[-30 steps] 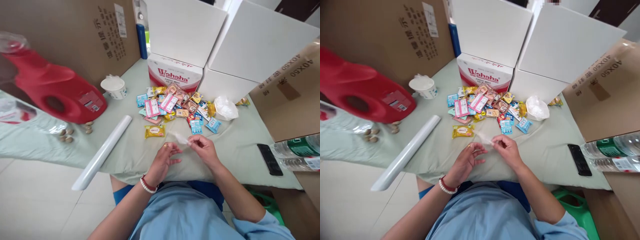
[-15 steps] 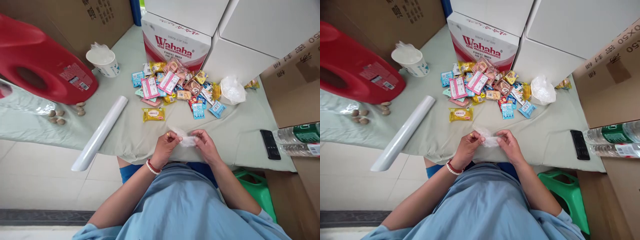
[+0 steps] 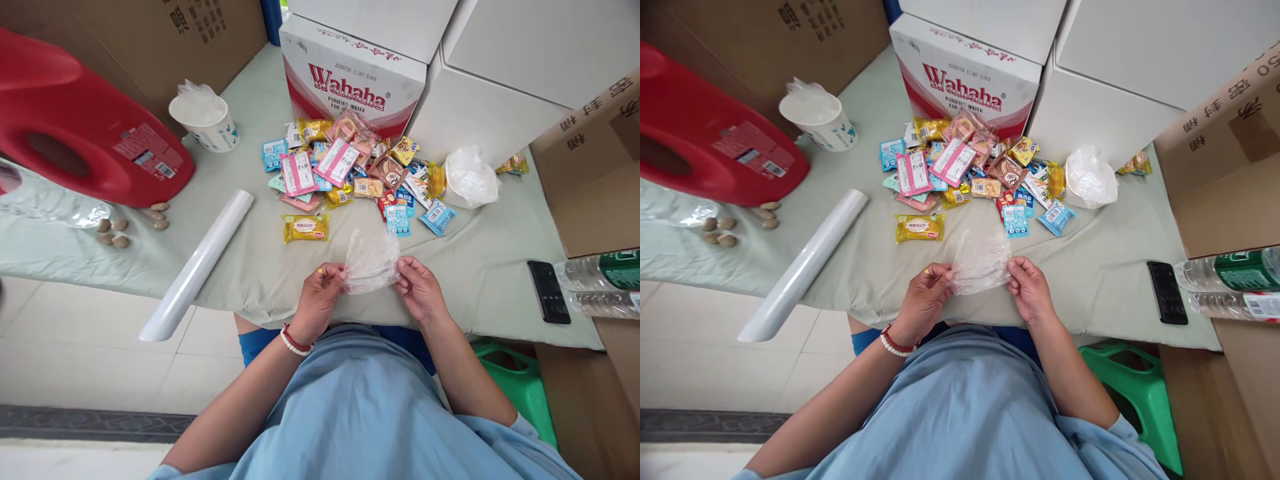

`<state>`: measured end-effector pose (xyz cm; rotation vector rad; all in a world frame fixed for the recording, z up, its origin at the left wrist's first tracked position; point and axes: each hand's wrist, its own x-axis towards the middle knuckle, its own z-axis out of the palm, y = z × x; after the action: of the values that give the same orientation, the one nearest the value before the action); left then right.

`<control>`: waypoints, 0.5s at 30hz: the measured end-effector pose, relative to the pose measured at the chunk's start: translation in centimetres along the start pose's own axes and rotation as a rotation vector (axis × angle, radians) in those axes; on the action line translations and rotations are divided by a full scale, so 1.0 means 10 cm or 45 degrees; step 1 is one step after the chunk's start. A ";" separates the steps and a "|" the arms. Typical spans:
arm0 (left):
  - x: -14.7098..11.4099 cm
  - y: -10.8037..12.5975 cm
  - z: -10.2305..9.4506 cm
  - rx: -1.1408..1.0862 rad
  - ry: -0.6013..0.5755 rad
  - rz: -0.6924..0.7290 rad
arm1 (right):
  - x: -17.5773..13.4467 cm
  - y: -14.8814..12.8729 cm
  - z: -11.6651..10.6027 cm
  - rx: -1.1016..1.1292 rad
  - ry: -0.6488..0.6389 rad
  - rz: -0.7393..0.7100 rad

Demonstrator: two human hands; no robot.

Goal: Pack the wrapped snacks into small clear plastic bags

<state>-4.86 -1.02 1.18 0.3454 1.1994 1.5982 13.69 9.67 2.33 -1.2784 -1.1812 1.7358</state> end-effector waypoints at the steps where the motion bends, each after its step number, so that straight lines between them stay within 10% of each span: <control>1: 0.00 0.00 -0.01 -0.018 0.009 -0.011 | -0.01 0.03 -0.03 -0.057 0.032 -0.011; 5: -0.03 0.01 -0.01 0.121 -0.050 0.159 | -0.09 0.01 -0.10 -0.325 0.232 -0.215; 11: -0.14 -0.02 0.13 0.420 -0.281 0.281 | -0.15 -0.10 0.14 -0.355 -0.249 -0.083; 15: -0.13 -0.13 0.22 0.248 -0.098 0.143 | -0.11 -0.03 0.30 -0.352 -0.299 -0.217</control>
<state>-2.06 -1.06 1.56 0.6040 1.2985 1.5518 11.13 7.96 3.29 -1.1087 -1.6634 1.6723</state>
